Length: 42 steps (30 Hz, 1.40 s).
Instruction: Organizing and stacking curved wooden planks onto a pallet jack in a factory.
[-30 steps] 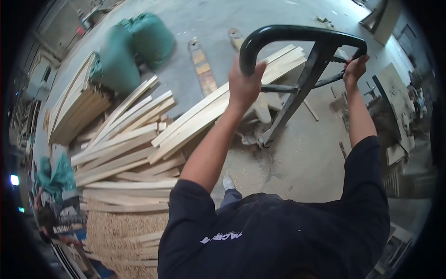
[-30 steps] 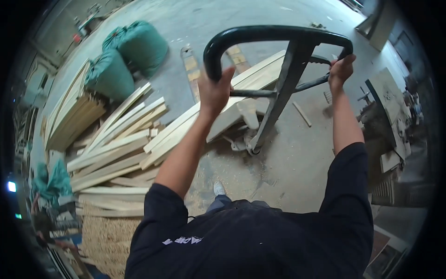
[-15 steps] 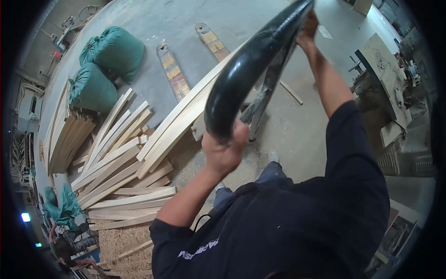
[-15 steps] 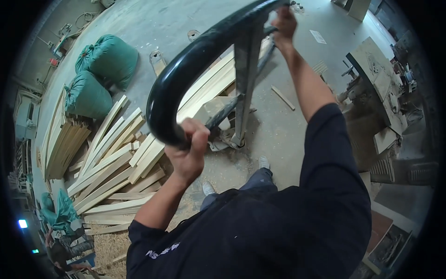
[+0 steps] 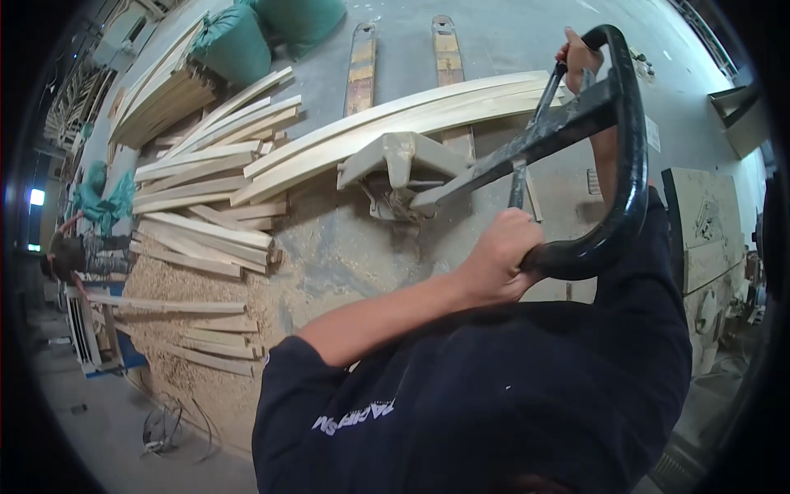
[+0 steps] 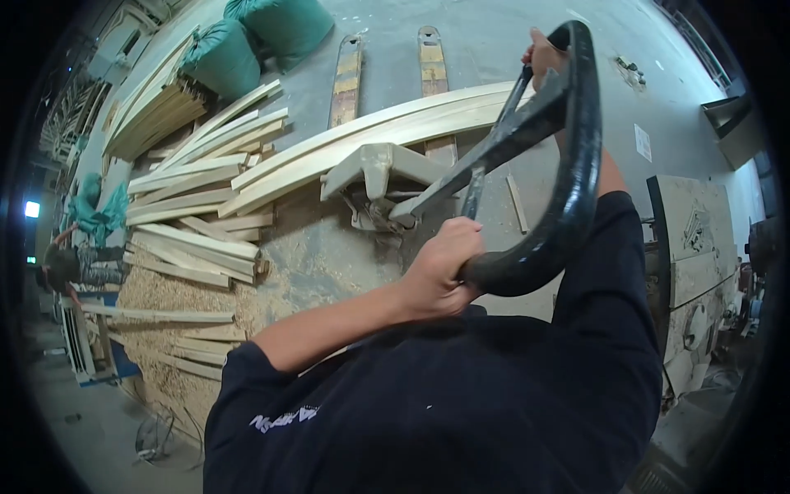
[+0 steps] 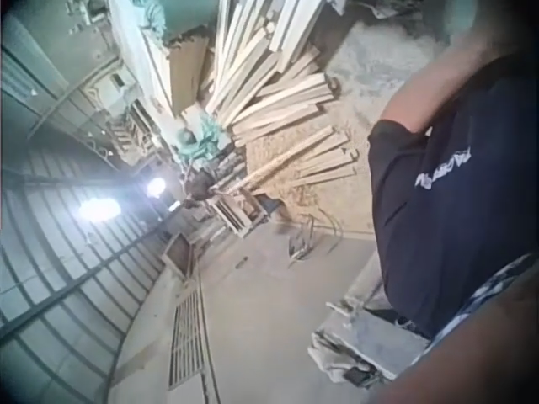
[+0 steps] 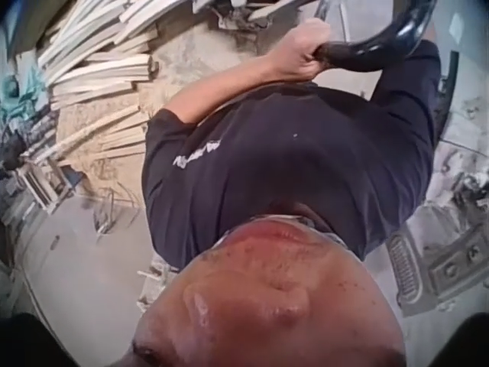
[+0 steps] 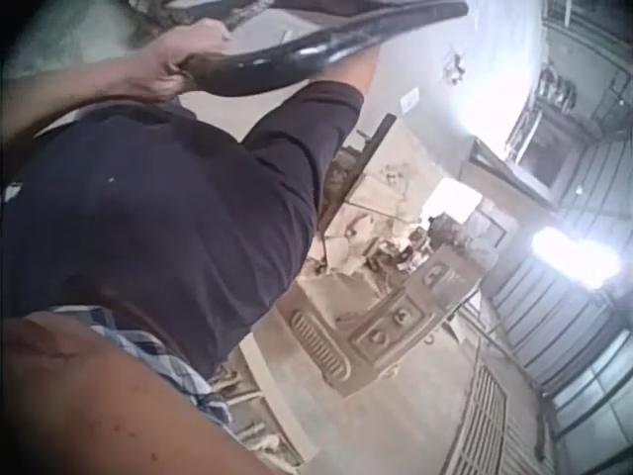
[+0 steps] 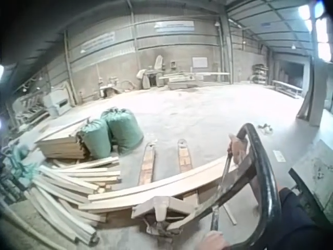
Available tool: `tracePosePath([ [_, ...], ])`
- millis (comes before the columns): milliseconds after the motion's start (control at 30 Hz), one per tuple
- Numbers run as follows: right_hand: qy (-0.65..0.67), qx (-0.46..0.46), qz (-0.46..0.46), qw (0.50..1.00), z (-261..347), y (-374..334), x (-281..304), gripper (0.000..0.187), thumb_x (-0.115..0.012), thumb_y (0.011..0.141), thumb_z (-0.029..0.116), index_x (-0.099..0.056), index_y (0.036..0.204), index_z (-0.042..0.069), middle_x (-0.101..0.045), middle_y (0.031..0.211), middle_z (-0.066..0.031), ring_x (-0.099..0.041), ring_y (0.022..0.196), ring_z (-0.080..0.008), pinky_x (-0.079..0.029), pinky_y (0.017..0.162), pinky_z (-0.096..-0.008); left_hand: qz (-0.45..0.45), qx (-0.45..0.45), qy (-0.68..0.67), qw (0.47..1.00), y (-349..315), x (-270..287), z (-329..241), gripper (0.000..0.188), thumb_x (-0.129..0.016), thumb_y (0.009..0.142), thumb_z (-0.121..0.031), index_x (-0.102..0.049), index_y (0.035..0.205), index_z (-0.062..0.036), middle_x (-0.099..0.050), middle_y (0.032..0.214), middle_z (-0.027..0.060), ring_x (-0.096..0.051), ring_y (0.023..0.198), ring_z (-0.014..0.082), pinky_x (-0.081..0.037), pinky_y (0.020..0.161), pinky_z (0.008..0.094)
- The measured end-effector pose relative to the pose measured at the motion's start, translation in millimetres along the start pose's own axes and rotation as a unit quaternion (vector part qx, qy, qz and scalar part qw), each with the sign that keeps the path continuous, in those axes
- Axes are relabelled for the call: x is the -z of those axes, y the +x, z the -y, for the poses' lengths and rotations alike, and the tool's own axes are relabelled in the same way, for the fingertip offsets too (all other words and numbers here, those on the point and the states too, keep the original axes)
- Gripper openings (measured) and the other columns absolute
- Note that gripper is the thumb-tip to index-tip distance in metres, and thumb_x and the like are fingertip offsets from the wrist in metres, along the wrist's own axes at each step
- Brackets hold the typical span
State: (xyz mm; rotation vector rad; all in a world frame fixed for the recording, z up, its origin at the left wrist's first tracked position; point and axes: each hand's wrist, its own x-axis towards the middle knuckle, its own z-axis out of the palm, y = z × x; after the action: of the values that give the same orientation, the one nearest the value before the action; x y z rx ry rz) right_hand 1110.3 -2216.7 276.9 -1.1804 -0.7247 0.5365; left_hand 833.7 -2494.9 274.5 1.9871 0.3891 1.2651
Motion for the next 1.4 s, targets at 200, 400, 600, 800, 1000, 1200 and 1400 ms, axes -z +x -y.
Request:
tracePosePath([
  [200, 0.042, -0.056, 0.006, 0.997, -18, 16, 77, 0.025, -0.069, 0.090, 0.017, -0.058, 0.075, 0.000, -0.056, 0.062, -0.0094, -0.059, 0.055, -0.0215, -0.051, 0.061, -0.0352, 0.005, 0.065, 0.041, 0.997, 6, -76, -12, 0.023, -0.075, 0.069, -0.007, -0.052, 0.074, -0.0074, -0.050, 0.066, 0.0124, -0.055, 0.065, 0.0353, -0.042, 0.064, 0.0384],
  [400, 0.105, -0.080, 0.041, 0.990, -22, 47, 75, 0.022, -0.068, 0.084, 0.010, -0.054, 0.070, 0.000, -0.055, 0.057, -0.0109, -0.056, 0.048, -0.0226, -0.049, 0.051, -0.0367, -0.084, 0.101, 0.104, 0.986, 20, -117, -9, 0.020, -0.072, 0.067, -0.006, -0.052, 0.070, -0.0075, -0.053, 0.066, 0.0134, -0.055, 0.064, 0.0354, -0.040, 0.058, 0.0402],
  [600, -0.001, -0.135, 0.081, 0.988, -17, 78, 79, 0.033, -0.064, 0.088, 0.024, -0.054, 0.065, 0.004, -0.057, 0.060, -0.0104, -0.056, 0.053, -0.0222, -0.047, 0.061, -0.0368, -0.118, 0.115, 0.112, 0.980, 54, -161, 4, 0.019, -0.071, 0.065, -0.006, -0.054, 0.073, -0.0091, -0.053, 0.065, 0.0114, -0.054, 0.065, 0.0355, -0.041, 0.062, 0.0409],
  [800, 0.013, -0.119, 0.170, 0.978, -8, 95, 103, 0.023, -0.070, 0.087, 0.018, -0.062, 0.081, -0.003, -0.062, 0.069, -0.0108, -0.063, 0.060, -0.0218, -0.052, 0.064, -0.0348, -0.113, 0.121, 0.093, 0.982, 65, -190, -1, 0.022, -0.073, 0.064, -0.009, -0.053, 0.074, -0.0096, -0.054, 0.065, 0.0115, -0.054, 0.066, 0.0370, -0.039, 0.063, 0.0415],
  [1000, -0.053, -0.113, 0.215, 0.969, 3, 120, 104, 0.020, -0.072, 0.086, 0.016, -0.063, 0.079, 0.000, -0.065, 0.071, -0.0103, -0.066, 0.064, -0.0209, -0.054, 0.067, -0.0345, -0.106, 0.106, 0.067, 0.986, 85, -203, -6, 0.017, -0.073, 0.068, -0.006, -0.058, 0.078, -0.0081, -0.055, 0.068, 0.0109, -0.054, 0.066, 0.0337, -0.042, 0.063, 0.0388],
  [1200, -0.097, 0.072, 0.317, 0.941, -1, 140, 86, 0.028, -0.073, 0.088, 0.027, -0.065, 0.078, 0.002, -0.064, 0.067, -0.0071, -0.066, 0.064, -0.0191, -0.053, 0.069, -0.0323, -0.155, 0.062, 0.068, 0.984, 107, -195, 0, 0.019, -0.077, 0.072, -0.006, -0.061, 0.080, -0.0064, -0.057, 0.068, 0.0118, -0.058, 0.062, 0.0315, -0.043, 0.058, 0.0373],
  [1400, -0.173, 0.139, 0.312, 0.924, 7, 145, 68, 0.028, -0.073, 0.090, 0.029, -0.068, 0.086, 0.002, -0.065, 0.070, -0.0057, -0.066, 0.069, -0.0170, -0.053, 0.075, -0.0312, -0.170, 0.023, 0.013, 0.985, 116, -181, 8, 0.019, -0.074, 0.082, -0.002, -0.068, 0.100, 0.0011, -0.070, 0.081, 0.0124, -0.071, 0.072, 0.0213, -0.053, 0.064, 0.0320],
])
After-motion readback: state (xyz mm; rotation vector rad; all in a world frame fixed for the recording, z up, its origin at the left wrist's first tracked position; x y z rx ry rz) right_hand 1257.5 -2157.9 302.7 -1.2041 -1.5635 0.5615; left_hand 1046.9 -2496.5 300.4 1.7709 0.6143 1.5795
